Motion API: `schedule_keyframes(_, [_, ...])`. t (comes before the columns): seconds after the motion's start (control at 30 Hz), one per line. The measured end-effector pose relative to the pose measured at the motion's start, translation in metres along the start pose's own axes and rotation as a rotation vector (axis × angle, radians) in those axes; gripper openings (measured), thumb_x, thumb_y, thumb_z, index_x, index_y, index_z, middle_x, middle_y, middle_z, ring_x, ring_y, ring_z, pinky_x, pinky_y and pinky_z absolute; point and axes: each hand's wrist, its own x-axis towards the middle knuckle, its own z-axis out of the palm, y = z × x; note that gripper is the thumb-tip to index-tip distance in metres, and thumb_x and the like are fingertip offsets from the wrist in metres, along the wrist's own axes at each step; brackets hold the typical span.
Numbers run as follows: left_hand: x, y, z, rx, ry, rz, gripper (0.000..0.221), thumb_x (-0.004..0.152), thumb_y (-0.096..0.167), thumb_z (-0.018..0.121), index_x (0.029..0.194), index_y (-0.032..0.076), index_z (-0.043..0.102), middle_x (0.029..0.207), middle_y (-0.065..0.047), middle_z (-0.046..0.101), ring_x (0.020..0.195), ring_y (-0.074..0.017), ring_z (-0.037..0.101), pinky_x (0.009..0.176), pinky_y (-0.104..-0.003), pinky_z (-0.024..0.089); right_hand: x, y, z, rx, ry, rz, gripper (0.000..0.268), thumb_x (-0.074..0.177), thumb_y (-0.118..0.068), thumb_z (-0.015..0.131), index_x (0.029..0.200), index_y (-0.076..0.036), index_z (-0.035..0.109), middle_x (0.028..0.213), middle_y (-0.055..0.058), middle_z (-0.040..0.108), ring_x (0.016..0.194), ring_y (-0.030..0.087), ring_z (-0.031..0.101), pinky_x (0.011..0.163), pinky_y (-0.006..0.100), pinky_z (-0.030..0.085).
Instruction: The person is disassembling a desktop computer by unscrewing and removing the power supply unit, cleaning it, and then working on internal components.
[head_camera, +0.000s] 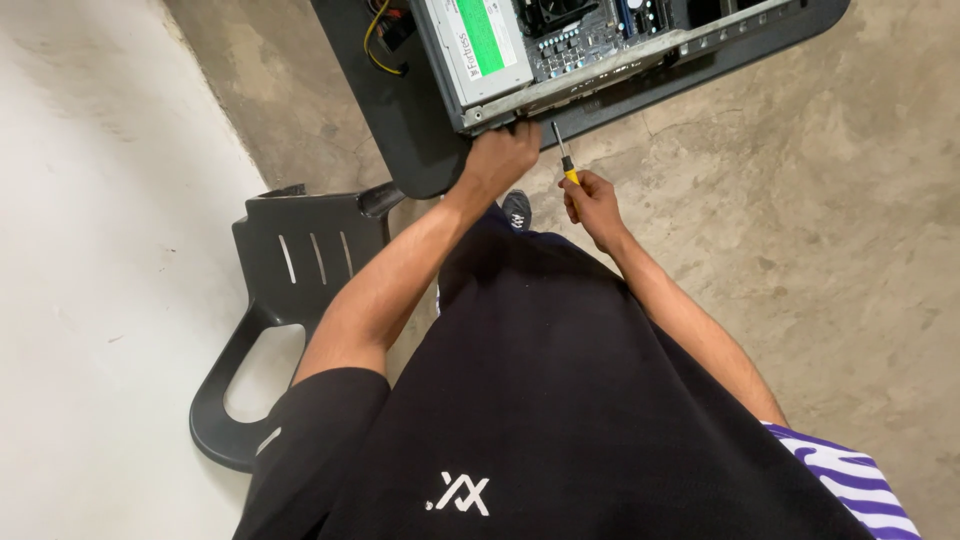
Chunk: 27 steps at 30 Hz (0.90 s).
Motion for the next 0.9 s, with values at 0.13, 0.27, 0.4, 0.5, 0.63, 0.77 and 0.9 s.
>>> schedule_keyframes(0.13, [-0.017, 0.014, -0.057, -0.166, -0.108, -0.14, 0.013, 0.087, 0.015, 0.056, 0.098, 0.017, 0.063, 0.082, 0.003, 0.062, 0.053, -0.0159, 0.067, 0.041, -0.031, 0.051, 0.0, -0.005, -0.005, 0.003, 0.001, 0.005, 0.015, 0.105, -0.012, 0.06, 0.104, 0.002, 0.067, 0.069, 0.007, 0.055, 0.053, 0.016, 0.057, 0.047, 0.028, 0.046])
schedule_keyframes(0.27, [-0.042, 0.011, -0.106, -0.838, -0.185, -0.462, 0.006, 0.095, 0.019, 0.063, 0.096, 0.014, 0.067, 0.085, -0.003, 0.067, 0.058, -0.0297, 0.07, 0.049, -0.038, 0.056, -0.006, -0.024, -0.002, 0.034, 0.035, 0.084, 0.023, 0.107, -0.023, 0.057, 0.113, -0.001, 0.061, 0.083, 0.014, 0.066, 0.071, 0.021, 0.07, 0.06, 0.032, 0.058])
schedule_keyframes(0.4, [-0.044, -0.048, -0.158, -1.351, -0.027, -0.867, 0.012, 0.081, 0.003, 0.081, 0.089, 0.012, 0.078, 0.085, -0.002, 0.077, 0.064, -0.0221, 0.075, 0.053, -0.028, 0.061, -0.009, -0.036, 0.013, 0.122, 0.074, 0.183, 0.028, 0.109, -0.027, 0.052, 0.122, -0.002, 0.051, 0.098, 0.023, 0.074, 0.089, 0.029, 0.076, 0.073, 0.038, 0.062])
schedule_keyframes(0.5, [-0.021, -0.138, -0.158, -1.04, 0.189, -0.923, 0.018, 0.082, -0.002, 0.081, 0.092, 0.014, 0.078, 0.079, -0.001, 0.076, 0.062, -0.0214, 0.073, 0.054, -0.03, 0.06, -0.01, -0.034, 0.027, 0.157, 0.118, 0.248, 0.028, 0.11, -0.026, 0.05, 0.124, -0.002, 0.05, 0.101, 0.023, 0.074, 0.093, 0.029, 0.076, 0.076, 0.039, 0.063])
schedule_keyframes(0.63, [0.021, -0.277, -0.099, -0.8, 0.45, -0.804, 0.016, 0.096, -0.003, 0.073, 0.087, 0.008, 0.069, 0.072, -0.005, 0.068, 0.061, -0.0232, 0.069, 0.059, -0.031, 0.055, -0.004, -0.032, 0.045, 0.163, 0.198, 0.322, 0.027, 0.111, -0.026, 0.05, 0.121, -0.002, 0.053, 0.102, 0.023, 0.074, 0.093, 0.03, 0.075, 0.079, 0.044, 0.063])
schedule_keyframes(0.77, [0.037, -0.388, 0.022, -0.653, 0.37, -0.681, 0.003, 0.096, 0.009, 0.073, 0.098, 0.009, 0.075, 0.088, -0.005, 0.069, 0.069, -0.018, 0.065, 0.064, -0.032, 0.052, 0.005, -0.04, 0.06, 0.242, 0.367, 0.46, 0.02, 0.105, -0.024, 0.052, 0.112, -0.006, 0.054, 0.1, 0.02, 0.075, 0.092, 0.029, 0.075, 0.078, 0.044, 0.059])
schedule_keyframes(0.9, [0.048, -0.42, 0.123, -0.473, 0.021, -0.712, 0.009, 0.086, 0.018, 0.081, 0.082, 0.02, 0.073, 0.088, 0.0, 0.052, 0.086, -0.0256, 0.059, 0.064, -0.045, 0.053, -0.01, -0.032, 0.062, 0.326, 0.573, 0.54, 0.023, 0.106, -0.024, 0.05, 0.118, -0.006, 0.057, 0.103, 0.02, 0.074, 0.095, 0.029, 0.074, 0.083, 0.043, 0.058])
